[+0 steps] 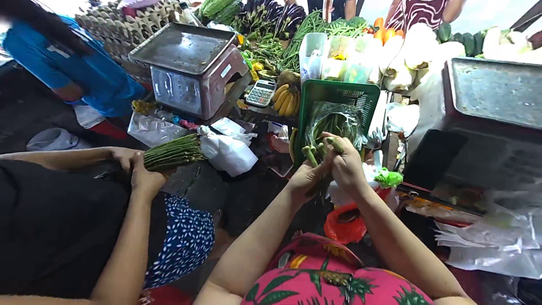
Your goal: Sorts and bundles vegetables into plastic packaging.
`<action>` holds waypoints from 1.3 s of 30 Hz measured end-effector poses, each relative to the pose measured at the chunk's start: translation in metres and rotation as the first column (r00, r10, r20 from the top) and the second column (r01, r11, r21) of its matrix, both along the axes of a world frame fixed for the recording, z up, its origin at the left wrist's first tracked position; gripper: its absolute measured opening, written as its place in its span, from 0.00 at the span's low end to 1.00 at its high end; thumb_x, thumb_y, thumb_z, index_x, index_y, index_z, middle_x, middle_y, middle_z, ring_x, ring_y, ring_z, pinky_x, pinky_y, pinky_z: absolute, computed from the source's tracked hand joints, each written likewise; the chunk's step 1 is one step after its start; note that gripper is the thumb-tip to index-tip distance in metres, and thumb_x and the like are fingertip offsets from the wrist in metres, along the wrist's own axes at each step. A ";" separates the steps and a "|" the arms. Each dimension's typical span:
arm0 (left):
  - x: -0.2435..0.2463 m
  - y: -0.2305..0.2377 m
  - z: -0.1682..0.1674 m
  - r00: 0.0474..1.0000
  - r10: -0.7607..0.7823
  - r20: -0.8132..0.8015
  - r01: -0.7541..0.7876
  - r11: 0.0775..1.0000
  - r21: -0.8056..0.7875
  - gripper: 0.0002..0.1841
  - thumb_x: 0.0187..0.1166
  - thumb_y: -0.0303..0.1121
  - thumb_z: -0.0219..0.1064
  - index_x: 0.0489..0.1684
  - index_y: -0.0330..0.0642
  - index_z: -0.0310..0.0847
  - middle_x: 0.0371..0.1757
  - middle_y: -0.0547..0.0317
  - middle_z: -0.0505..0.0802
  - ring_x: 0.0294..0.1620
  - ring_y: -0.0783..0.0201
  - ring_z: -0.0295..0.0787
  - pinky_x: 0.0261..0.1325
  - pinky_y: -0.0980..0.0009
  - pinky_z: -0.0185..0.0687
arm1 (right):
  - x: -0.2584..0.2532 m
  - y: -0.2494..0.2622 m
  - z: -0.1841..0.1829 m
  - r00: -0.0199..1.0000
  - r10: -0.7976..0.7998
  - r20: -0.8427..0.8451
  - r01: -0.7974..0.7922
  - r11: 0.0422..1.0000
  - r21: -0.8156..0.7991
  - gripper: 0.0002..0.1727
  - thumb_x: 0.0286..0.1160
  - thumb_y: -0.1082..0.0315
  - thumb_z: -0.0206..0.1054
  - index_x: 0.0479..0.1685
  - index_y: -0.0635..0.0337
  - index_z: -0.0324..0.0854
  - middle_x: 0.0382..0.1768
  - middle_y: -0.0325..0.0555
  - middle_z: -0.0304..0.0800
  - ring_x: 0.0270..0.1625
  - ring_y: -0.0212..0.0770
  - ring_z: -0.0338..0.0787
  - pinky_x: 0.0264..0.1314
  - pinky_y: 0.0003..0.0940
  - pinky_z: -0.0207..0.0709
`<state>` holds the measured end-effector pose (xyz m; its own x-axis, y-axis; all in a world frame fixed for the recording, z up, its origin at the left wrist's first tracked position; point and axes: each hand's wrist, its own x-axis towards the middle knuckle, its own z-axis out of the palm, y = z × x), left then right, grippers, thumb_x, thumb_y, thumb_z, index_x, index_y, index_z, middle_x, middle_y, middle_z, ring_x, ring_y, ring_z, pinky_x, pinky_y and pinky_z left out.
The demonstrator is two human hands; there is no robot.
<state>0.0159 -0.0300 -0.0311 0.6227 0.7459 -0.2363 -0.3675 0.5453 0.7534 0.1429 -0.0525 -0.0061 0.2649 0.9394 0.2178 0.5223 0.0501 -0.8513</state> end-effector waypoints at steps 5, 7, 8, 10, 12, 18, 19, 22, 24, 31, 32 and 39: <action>-0.007 0.009 -0.020 0.995 0.097 0.033 -0.100 0.989 0.109 0.25 0.74 0.22 0.68 0.73 0.34 0.73 0.48 0.54 0.92 0.43 0.64 0.91 0.50 0.67 0.90 | 0.017 -0.010 0.015 0.989 0.085 -0.122 -0.101 0.987 -0.126 0.17 0.90 0.59 0.58 0.68 0.52 0.83 0.41 0.34 0.93 0.37 0.26 0.88 0.45 0.30 0.82; -0.008 0.006 -0.025 0.988 0.150 0.029 -0.153 0.978 0.142 0.22 0.73 0.24 0.69 0.67 0.35 0.75 0.43 0.56 0.93 0.42 0.65 0.92 0.50 0.67 0.91 | 0.010 -0.009 0.005 0.982 0.140 -0.129 -0.159 0.976 -0.148 0.17 0.89 0.58 0.57 0.67 0.51 0.84 0.47 0.35 0.95 0.43 0.28 0.91 0.49 0.31 0.86; -0.009 0.003 -0.025 0.985 0.172 0.026 -0.174 0.974 0.142 0.18 0.73 0.23 0.69 0.60 0.35 0.76 0.40 0.57 0.94 0.40 0.66 0.93 0.50 0.67 0.91 | 0.003 -0.008 -0.001 0.987 0.132 -0.088 -0.145 0.975 -0.166 0.19 0.89 0.56 0.56 0.69 0.51 0.84 0.50 0.39 0.93 0.49 0.31 0.91 0.55 0.36 0.85; -0.012 0.000 -0.026 0.986 0.167 0.013 -0.167 0.975 0.149 0.14 0.76 0.22 0.65 0.57 0.36 0.74 0.38 0.60 0.94 0.41 0.70 0.93 0.51 0.70 0.91 | -0.010 -0.006 -0.011 0.996 0.088 0.019 -0.083 0.978 -0.191 0.26 0.87 0.53 0.55 0.79 0.54 0.78 0.62 0.54 0.84 0.65 0.50 0.83 0.69 0.54 0.75; -0.019 0.000 -0.030 0.989 0.147 -0.028 -0.141 0.980 0.140 0.14 0.77 0.22 0.63 0.58 0.37 0.73 0.38 0.62 0.94 0.40 0.71 0.93 0.51 0.70 0.90 | -0.015 -0.002 -0.015 0.994 0.071 0.084 -0.048 0.967 -0.250 0.35 0.85 0.47 0.55 0.88 0.56 0.67 0.79 0.66 0.66 0.78 0.66 0.69 0.75 0.71 0.61; -0.029 0.002 -0.036 0.990 0.141 0.005 -0.141 0.986 0.088 0.16 0.69 0.24 0.72 0.54 0.36 0.76 0.36 0.57 0.95 0.38 0.67 0.94 0.48 0.68 0.92 | -0.007 0.005 -0.022 0.946 0.289 -0.148 -0.324 0.880 -0.349 0.39 0.84 0.38 0.55 0.90 0.50 0.65 0.91 0.61 0.52 0.87 0.64 0.61 0.82 0.68 0.62; -0.029 0.004 -0.036 0.991 0.134 0.020 -0.136 0.986 0.093 0.14 0.70 0.24 0.71 0.52 0.36 0.77 0.35 0.57 0.95 0.37 0.66 0.94 0.47 0.68 0.92 | -0.005 0.009 -0.023 0.938 0.289 -0.194 -0.339 0.884 -0.322 0.36 0.86 0.40 0.55 0.87 0.51 0.68 0.88 0.60 0.59 0.85 0.60 0.66 0.81 0.61 0.66; -0.032 0.013 -0.045 0.996 0.089 0.018 -0.091 0.985 0.145 0.04 0.82 0.27 0.65 0.48 0.39 0.78 0.33 0.59 0.89 0.33 0.66 0.88 0.44 0.69 0.89 | 0.021 0.039 -0.029 0.982 0.187 -0.041 -0.191 0.938 -0.290 0.29 0.90 0.48 0.56 0.80 0.55 0.76 0.73 0.60 0.80 0.75 0.58 0.80 0.77 0.59 0.72; -0.035 0.012 -0.048 0.995 0.098 -0.032 -0.094 0.989 0.115 0.05 0.88 0.31 0.60 0.46 0.39 0.77 0.31 0.59 0.86 0.28 0.67 0.85 0.39 0.71 0.87 | 0.040 0.063 -0.037 0.971 0.092 0.223 -0.021 0.952 -0.304 0.24 0.88 0.57 0.61 0.77 0.59 0.77 0.66 0.62 0.84 0.66 0.60 0.86 0.69 0.61 0.79; -0.041 -0.006 -0.053 0.963 0.191 -0.188 -0.114 0.927 0.356 0.11 0.78 0.28 0.71 0.52 0.34 0.82 0.37 0.56 0.93 0.36 0.63 0.92 0.46 0.67 0.92 | 0.039 0.085 -0.019 0.782 -0.087 0.617 0.390 0.840 -0.377 0.19 0.75 0.67 0.72 0.59 0.73 0.79 0.54 0.72 0.88 0.55 0.73 0.90 0.49 0.71 0.82; -0.042 -0.007 -0.054 0.959 0.209 -0.190 -0.112 0.899 0.423 0.13 0.78 0.29 0.72 0.55 0.33 0.82 0.41 0.56 0.94 0.40 0.62 0.94 0.50 0.65 0.93 | 0.041 0.087 -0.019 0.777 -0.077 0.625 0.394 0.833 -0.388 0.16 0.76 0.67 0.71 0.53 0.72 0.82 0.52 0.71 0.89 0.55 0.72 0.90 0.49 0.71 0.81; -0.040 -0.006 -0.056 0.919 0.321 -0.230 -0.090 0.737 0.670 0.12 0.77 0.34 0.75 0.51 0.39 0.84 0.40 0.65 0.90 0.40 0.72 0.88 0.47 0.73 0.86 | 0.055 0.087 -0.027 0.766 -0.146 0.626 0.282 0.951 -0.124 0.21 0.90 0.57 0.59 0.47 0.69 0.87 0.48 0.67 0.90 0.54 0.69 0.91 0.50 0.68 0.81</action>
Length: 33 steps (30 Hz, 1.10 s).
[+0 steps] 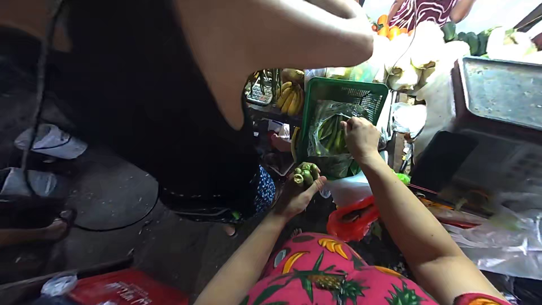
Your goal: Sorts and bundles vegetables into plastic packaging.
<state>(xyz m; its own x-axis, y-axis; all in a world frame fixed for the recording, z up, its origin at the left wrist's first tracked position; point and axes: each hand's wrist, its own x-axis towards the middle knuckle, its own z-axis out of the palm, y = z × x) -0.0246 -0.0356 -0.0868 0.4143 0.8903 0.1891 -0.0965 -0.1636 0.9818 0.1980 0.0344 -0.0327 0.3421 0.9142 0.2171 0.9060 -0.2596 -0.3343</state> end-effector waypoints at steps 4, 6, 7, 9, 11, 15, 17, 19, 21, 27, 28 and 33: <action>0.005 0.004 0.000 0.999 -0.042 -0.014 0.043 0.994 0.099 0.11 0.78 0.33 0.73 0.50 0.38 0.84 0.41 0.64 0.90 0.40 0.73 0.87 0.47 0.74 0.86 | 0.001 -0.018 0.015 0.999 0.041 -0.015 -0.036 0.967 0.252 0.18 0.89 0.58 0.61 0.49 0.66 0.88 0.44 0.62 0.92 0.49 0.64 0.93 0.50 0.63 0.83; 0.007 0.004 -0.001 0.998 -0.066 0.015 0.064 0.992 0.108 0.10 0.78 0.32 0.73 0.50 0.38 0.84 0.42 0.64 0.91 0.41 0.73 0.88 0.48 0.73 0.88 | -0.001 -0.035 0.024 0.992 0.091 -0.090 -0.052 0.928 0.369 0.14 0.86 0.61 0.65 0.51 0.63 0.90 0.43 0.57 0.95 0.44 0.56 0.95 0.49 0.57 0.85; 0.009 0.004 -0.003 0.996 -0.078 0.052 0.073 0.992 0.100 0.10 0.77 0.30 0.73 0.50 0.37 0.84 0.42 0.62 0.92 0.41 0.71 0.90 0.49 0.72 0.89 | -0.004 -0.046 0.028 0.982 0.116 -0.148 -0.047 0.914 0.402 0.13 0.84 0.61 0.67 0.51 0.61 0.90 0.42 0.53 0.95 0.42 0.51 0.95 0.48 0.53 0.87; 0.013 0.005 -0.005 0.987 -0.098 0.127 0.091 0.994 0.059 0.09 0.78 0.28 0.72 0.50 0.35 0.82 0.41 0.60 0.92 0.40 0.68 0.91 0.48 0.68 0.91 | -0.007 -0.063 0.029 0.940 0.150 -0.305 -0.003 0.901 0.434 0.10 0.79 0.62 0.72 0.50 0.57 0.90 0.38 0.46 0.96 0.36 0.41 0.94 0.44 0.45 0.88; 0.015 0.003 -0.001 0.989 -0.079 0.122 0.084 0.996 -0.040 0.08 0.78 0.28 0.71 0.48 0.36 0.82 0.38 0.60 0.91 0.38 0.67 0.90 0.46 0.68 0.91 | -0.008 -0.071 0.020 0.892 0.149 -0.426 0.046 0.909 0.415 0.10 0.76 0.63 0.75 0.48 0.58 0.89 0.37 0.44 0.95 0.36 0.36 0.94 0.44 0.42 0.89; 0.024 0.001 0.003 0.998 -0.038 0.044 0.048 0.966 -0.252 0.06 0.76 0.29 0.75 0.42 0.37 0.85 0.33 0.59 0.91 0.34 0.66 0.88 0.44 0.69 0.88 | -0.008 -0.052 -0.010 0.940 0.083 -0.331 0.019 0.956 0.293 0.12 0.81 0.66 0.68 0.55 0.64 0.85 0.46 0.55 0.95 0.46 0.52 0.96 0.53 0.55 0.89; 0.029 0.001 0.001 0.998 -0.066 -0.009 0.060 0.949 -0.309 0.07 0.76 0.31 0.75 0.41 0.38 0.85 0.32 0.59 0.91 0.33 0.66 0.88 0.43 0.69 0.88 | -0.008 -0.037 -0.023 0.965 0.047 -0.258 0.002 0.982 0.187 0.16 0.84 0.70 0.62 0.66 0.63 0.83 0.51 0.62 0.93 0.54 0.63 0.93 0.58 0.63 0.84; 0.034 0.000 -0.001 0.994 -0.102 -0.027 0.088 0.941 -0.328 0.07 0.76 0.31 0.75 0.41 0.39 0.85 0.32 0.60 0.91 0.33 0.67 0.88 0.44 0.69 0.88 | -0.007 -0.031 -0.032 0.986 0.049 -0.158 -0.021 0.984 0.174 0.18 0.84 0.73 0.60 0.70 0.62 0.82 0.55 0.62 0.92 0.60 0.65 0.91 0.61 0.63 0.83; 0.041 -0.002 -0.002 0.992 -0.126 -0.016 0.114 0.936 -0.333 0.06 0.77 0.30 0.74 0.41 0.38 0.85 0.32 0.59 0.91 0.33 0.66 0.89 0.44 0.69 0.89 | -0.005 -0.030 -0.036 0.997 0.080 -0.014 -0.075 0.974 0.216 0.20 0.77 0.79 0.63 0.67 0.62 0.85 0.57 0.59 0.93 0.61 0.64 0.90 0.60 0.60 0.84; 0.060 -0.007 -0.003 0.990 -0.116 -0.080 0.074 0.910 -0.408 0.09 0.76 0.27 0.74 0.48 0.34 0.83 0.35 0.55 0.92 0.36 0.65 0.91 0.47 0.69 0.89 | 0.010 -0.014 0.012 0.978 0.188 0.091 -0.187 0.982 -0.022 0.17 0.70 0.81 0.66 0.56 0.62 0.89 0.61 0.60 0.88 0.69 0.63 0.83 0.70 0.61 0.75; 0.062 -0.008 -0.001 0.990 -0.116 -0.082 0.073 0.910 -0.408 0.09 0.76 0.26 0.73 0.49 0.33 0.83 0.35 0.54 0.92 0.36 0.64 0.91 0.47 0.69 0.89 | 0.012 -0.006 0.013 0.966 0.240 0.096 -0.233 0.969 -0.081 0.15 0.71 0.79 0.67 0.55 0.60 0.90 0.61 0.59 0.89 0.70 0.63 0.83 0.71 0.62 0.74; 0.070 -0.009 -0.004 0.991 -0.134 -0.016 0.119 0.923 -0.365 0.07 0.78 0.26 0.72 0.45 0.33 0.84 0.34 0.54 0.92 0.35 0.64 0.90 0.47 0.68 0.89 | 0.022 0.015 -0.010 0.930 0.331 0.160 -0.334 0.942 -0.011 0.21 0.78 0.76 0.63 0.67 0.48 0.88 0.69 0.61 0.83 0.72 0.63 0.80 0.73 0.59 0.73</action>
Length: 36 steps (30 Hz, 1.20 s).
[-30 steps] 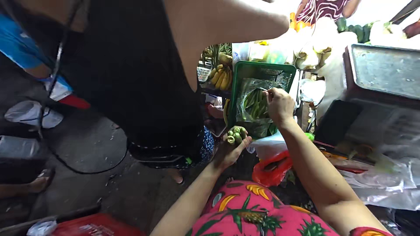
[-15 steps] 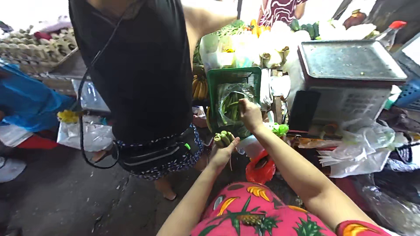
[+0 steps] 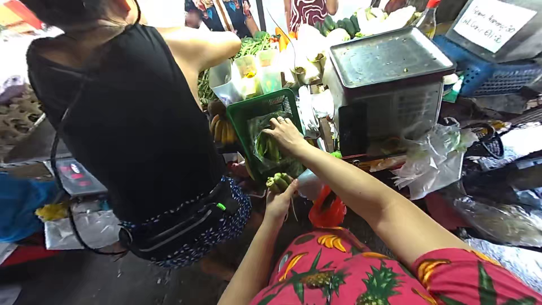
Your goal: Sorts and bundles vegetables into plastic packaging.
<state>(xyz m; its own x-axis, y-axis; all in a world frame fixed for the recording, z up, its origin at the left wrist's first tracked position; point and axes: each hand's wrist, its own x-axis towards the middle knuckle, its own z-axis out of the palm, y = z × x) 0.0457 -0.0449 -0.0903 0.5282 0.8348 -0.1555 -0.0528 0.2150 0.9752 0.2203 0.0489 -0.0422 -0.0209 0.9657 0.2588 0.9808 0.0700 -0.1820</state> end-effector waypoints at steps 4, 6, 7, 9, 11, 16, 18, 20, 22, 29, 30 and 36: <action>-0.010 0.001 0.000 0.998 0.004 -0.065 -0.005 1.000 -0.020 0.08 0.77 0.28 0.72 0.46 0.32 0.85 0.36 0.52 0.94 0.38 0.62 0.92 0.48 0.64 0.91 | 0.015 -0.057 0.014 0.984 0.029 -0.173 0.019 0.963 0.267 0.18 0.80 0.67 0.66 0.67 0.48 0.89 0.65 0.57 0.87 0.67 0.59 0.85 0.67 0.56 0.79; -0.018 0.002 -0.009 0.997 -0.074 -0.019 0.075 0.987 0.144 0.06 0.74 0.27 0.73 0.43 0.35 0.87 0.39 0.55 0.94 0.43 0.63 0.92 0.53 0.64 0.89 | 0.042 -0.114 0.025 0.967 -0.023 -0.254 0.110 0.936 0.335 0.15 0.80 0.65 0.68 0.61 0.50 0.91 0.63 0.54 0.87 0.67 0.56 0.86 0.69 0.56 0.80; -0.022 0.002 -0.013 0.994 -0.111 -0.015 0.111 0.962 0.248 0.07 0.74 0.29 0.73 0.43 0.36 0.87 0.41 0.56 0.95 0.46 0.62 0.93 0.56 0.62 0.90 | 0.061 -0.145 0.028 0.954 -0.086 -0.286 0.187 0.919 0.346 0.14 0.79 0.65 0.69 0.60 0.51 0.91 0.63 0.54 0.88 0.68 0.55 0.85 0.71 0.55 0.80; -0.028 0.000 -0.019 0.989 -0.142 -0.030 0.142 0.914 0.380 0.08 0.77 0.34 0.72 0.43 0.38 0.86 0.38 0.58 0.95 0.40 0.63 0.94 0.50 0.62 0.92 | 0.105 -0.204 0.029 0.911 -0.275 -0.309 0.376 0.862 0.340 0.14 0.80 0.64 0.67 0.59 0.54 0.91 0.62 0.54 0.88 0.67 0.54 0.85 0.70 0.53 0.80; -0.032 -0.007 -0.018 0.992 -0.121 -0.042 0.128 0.914 0.385 0.07 0.79 0.34 0.71 0.41 0.40 0.85 0.31 0.62 0.92 0.30 0.65 0.91 0.39 0.66 0.92 | 0.147 -0.250 0.023 0.840 -0.456 -0.295 0.534 0.791 0.297 0.14 0.81 0.63 0.66 0.56 0.58 0.91 0.57 0.58 0.90 0.63 0.59 0.87 0.66 0.57 0.81; -0.019 -0.024 -0.020 0.995 -0.070 -0.078 0.092 0.938 0.333 0.06 0.77 0.35 0.71 0.38 0.44 0.84 0.26 0.65 0.89 0.24 0.69 0.87 0.32 0.72 0.87 | 0.194 -0.292 0.009 0.741 -0.625 -0.244 0.646 0.764 0.006 0.12 0.74 0.65 0.75 0.49 0.65 0.92 0.52 0.64 0.91 0.59 0.68 0.88 0.62 0.70 0.77; -0.009 -0.033 -0.022 0.992 -0.082 -0.098 0.112 0.928 0.354 0.07 0.77 0.35 0.72 0.40 0.42 0.84 0.28 0.65 0.90 0.26 0.69 0.88 0.34 0.71 0.88 | 0.195 -0.288 0.005 0.712 -0.669 -0.212 0.667 0.739 -0.096 0.15 0.68 0.64 0.79 0.48 0.66 0.92 0.53 0.67 0.89 0.61 0.70 0.86 0.64 0.72 0.75; 0.003 -0.041 -0.023 0.989 -0.097 -0.116 0.134 0.916 0.377 0.07 0.77 0.34 0.72 0.42 0.41 0.84 0.30 0.65 0.91 0.27 0.69 0.88 0.36 0.72 0.89 | 0.198 -0.283 -0.004 0.708 -0.681 -0.186 0.675 0.730 -0.106 0.19 0.64 0.60 0.82 0.48 0.66 0.91 0.54 0.68 0.89 0.63 0.72 0.85 0.65 0.72 0.75; 0.016 -0.049 -0.019 0.986 -0.094 -0.139 0.140 0.915 0.378 0.08 0.76 0.34 0.73 0.42 0.40 0.84 0.30 0.66 0.91 0.27 0.71 0.89 0.35 0.73 0.89 | 0.197 -0.279 -0.010 0.748 -0.632 -0.205 0.645 0.764 0.000 0.21 0.61 0.59 0.83 0.48 0.65 0.91 0.54 0.68 0.89 0.62 0.71 0.86 0.64 0.71 0.76; 0.050 -0.079 -0.023 0.974 -0.086 -0.208 0.167 0.895 0.414 0.13 0.75 0.36 0.75 0.46 0.36 0.83 0.33 0.63 0.91 0.30 0.71 0.89 0.37 0.72 0.90 | 0.182 -0.241 -0.025 0.904 -0.385 -0.188 0.412 0.901 0.136 0.13 0.70 0.63 0.77 0.47 0.61 0.93 0.56 0.63 0.91 0.63 0.66 0.88 0.65 0.66 0.80; 0.054 -0.084 -0.021 0.974 -0.078 -0.213 0.163 0.894 0.417 0.13 0.75 0.36 0.75 0.46 0.36 0.83 0.33 0.63 0.91 0.30 0.71 0.89 0.37 0.72 0.90 | 0.183 -0.237 -0.028 0.909 -0.384 -0.163 0.405 0.906 0.123 0.12 0.72 0.65 0.74 0.48 0.63 0.92 0.58 0.64 0.90 0.66 0.67 0.87 0.66 0.66 0.79; 0.064 -0.105 -0.008 0.960 -0.033 -0.279 0.158 0.885 0.438 0.14 0.71 0.34 0.77 0.49 0.36 0.84 0.37 0.66 0.91 0.34 0.77 0.88 0.40 0.78 0.88 | 0.187 -0.250 -0.010 0.895 -0.362 -0.262 0.403 0.907 0.124 0.14 0.73 0.63 0.73 0.46 0.68 0.85 0.45 0.63 0.90 0.56 0.66 0.88 0.60 0.65 0.77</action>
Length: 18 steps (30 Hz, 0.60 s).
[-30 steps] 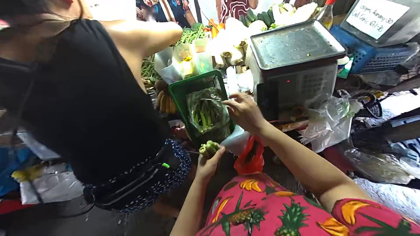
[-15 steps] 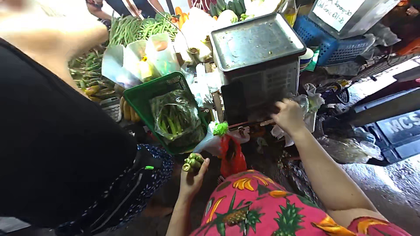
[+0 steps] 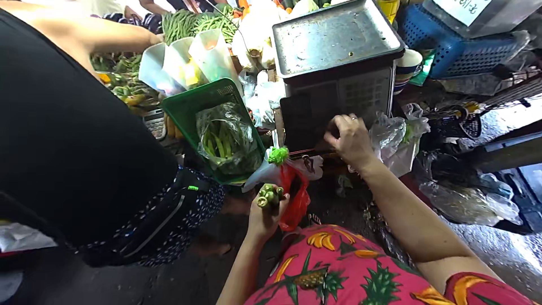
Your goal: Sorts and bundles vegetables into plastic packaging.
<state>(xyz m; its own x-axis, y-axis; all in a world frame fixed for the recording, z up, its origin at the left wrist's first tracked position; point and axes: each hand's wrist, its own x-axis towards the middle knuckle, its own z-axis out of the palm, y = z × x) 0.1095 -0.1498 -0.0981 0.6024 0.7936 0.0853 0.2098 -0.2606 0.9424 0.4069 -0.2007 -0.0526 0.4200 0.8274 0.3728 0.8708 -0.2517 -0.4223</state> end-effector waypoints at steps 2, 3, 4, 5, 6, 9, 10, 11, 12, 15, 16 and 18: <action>0.005 -0.002 0.002 1.000 -0.008 -0.008 0.008 1.000 0.013 0.14 0.71 0.34 0.77 0.48 0.37 0.84 0.37 0.66 0.91 0.37 0.78 0.88 0.44 0.78 0.87 | 0.001 0.002 -0.004 0.999 0.041 -0.008 -0.041 0.999 0.030 0.13 0.71 0.66 0.74 0.47 0.67 0.85 0.43 0.61 0.91 0.55 0.66 0.89 0.61 0.64 0.79; 0.008 -0.002 0.002 1.000 -0.011 -0.008 0.012 1.000 0.017 0.14 0.71 0.34 0.77 0.48 0.37 0.84 0.38 0.66 0.91 0.38 0.78 0.88 0.45 0.78 0.87 | 0.003 0.005 -0.008 0.998 0.061 -0.005 -0.061 0.997 0.041 0.14 0.70 0.66 0.76 0.49 0.66 0.86 0.45 0.61 0.92 0.56 0.66 0.90 0.63 0.64 0.79; 0.011 -0.003 0.003 1.000 -0.013 -0.012 0.013 1.000 0.016 0.14 0.71 0.34 0.77 0.48 0.37 0.85 0.38 0.66 0.91 0.39 0.78 0.88 0.46 0.78 0.87 | 0.004 0.008 -0.012 0.997 0.076 0.020 -0.077 0.996 0.042 0.16 0.69 0.64 0.77 0.52 0.64 0.88 0.49 0.61 0.92 0.59 0.66 0.89 0.65 0.64 0.79; 0.013 -0.004 0.002 1.000 -0.014 -0.014 0.014 1.000 0.006 0.14 0.71 0.34 0.77 0.49 0.38 0.85 0.38 0.66 0.92 0.39 0.77 0.89 0.47 0.77 0.88 | 0.005 0.012 -0.017 0.994 0.087 0.060 -0.089 0.995 0.032 0.17 0.70 0.63 0.77 0.54 0.64 0.89 0.54 0.62 0.91 0.63 0.67 0.88 0.67 0.65 0.78; 0.015 -0.006 0.002 1.000 -0.015 -0.015 0.015 1.000 -0.002 0.14 0.71 0.34 0.77 0.49 0.38 0.85 0.38 0.66 0.92 0.39 0.77 0.89 0.47 0.77 0.88 | 0.005 0.015 -0.021 0.991 0.091 0.102 -0.094 0.995 0.024 0.15 0.72 0.63 0.76 0.53 0.63 0.90 0.57 0.63 0.90 0.65 0.68 0.86 0.67 0.65 0.78; 0.016 -0.011 0.001 0.999 -0.020 -0.033 0.019 0.999 -0.044 0.13 0.70 0.34 0.78 0.48 0.40 0.85 0.38 0.66 0.92 0.39 0.77 0.89 0.47 0.77 0.88 | 0.004 0.015 -0.023 0.985 0.065 0.159 -0.067 0.998 0.008 0.12 0.74 0.65 0.72 0.49 0.64 0.90 0.57 0.63 0.88 0.65 0.68 0.86 0.65 0.66 0.78; 0.015 -0.012 0.001 0.999 -0.018 -0.038 0.016 0.998 -0.055 0.14 0.70 0.34 0.78 0.49 0.40 0.85 0.38 0.66 0.92 0.40 0.77 0.89 0.47 0.77 0.88 | 0.005 0.010 -0.017 0.992 0.048 0.120 -0.050 0.999 0.010 0.13 0.74 0.65 0.72 0.49 0.66 0.88 0.57 0.65 0.88 0.64 0.68 0.86 0.64 0.68 0.78; 0.014 -0.013 0.001 0.999 -0.013 -0.042 0.010 0.998 -0.056 0.14 0.70 0.34 0.78 0.49 0.40 0.85 0.39 0.67 0.92 0.40 0.77 0.89 0.47 0.78 0.88 | 0.007 0.005 -0.009 0.999 0.034 0.040 -0.035 0.999 0.027 0.14 0.75 0.64 0.72 0.50 0.68 0.87 0.55 0.66 0.88 0.62 0.68 0.86 0.63 0.68 0.77; 0.013 -0.013 0.001 0.999 -0.006 -0.048 0.003 0.999 -0.051 0.14 0.70 0.35 0.78 0.49 0.40 0.85 0.39 0.67 0.92 0.40 0.78 0.89 0.48 0.78 0.88 | 0.008 -0.002 0.001 0.997 0.019 -0.078 -0.013 0.998 0.069 0.15 0.76 0.64 0.71 0.51 0.69 0.85 0.52 0.65 0.89 0.59 0.65 0.88 0.62 0.65 0.79; 0.016 -0.011 0.004 0.997 0.031 -0.068 -0.031 1.000 0.004 0.13 0.70 0.36 0.77 0.48 0.42 0.85 0.39 0.67 0.92 0.40 0.78 0.88 0.48 0.78 0.87 | 0.012 -0.018 0.022 0.844 0.073 -0.531 0.129 0.934 0.333 0.13 0.72 0.69 0.75 0.51 0.63 0.81 0.40 0.46 0.90 0.42 0.39 0.90 0.46 0.40 0.87; 0.018 -0.009 0.006 0.997 0.037 -0.068 -0.036 0.999 0.014 0.16 0.71 0.36 0.76 0.52 0.41 0.83 0.41 0.65 0.91 0.41 0.76 0.88 0.49 0.77 0.87 | 0.011 -0.021 0.028 0.721 0.146 -0.678 0.180 0.905 0.386 0.13 0.71 0.73 0.74 0.52 0.60 0.79 0.38 0.40 0.89 0.39 0.33 0.90 0.45 0.33 0.87; 0.022 -0.006 0.011 0.999 0.045 -0.024 -0.045 0.999 0.019 0.26 0.71 0.34 0.75 0.66 0.36 0.74 0.46 0.59 0.90 0.44 0.73 0.89 0.51 0.74 0.88 | 0.002 -0.025 0.045 0.375 0.303 -0.876 0.264 0.871 0.414 0.08 0.81 0.77 0.62 0.52 0.55 0.74 0.38 0.38 0.91 0.41 0.32 0.92 0.51 0.31 0.88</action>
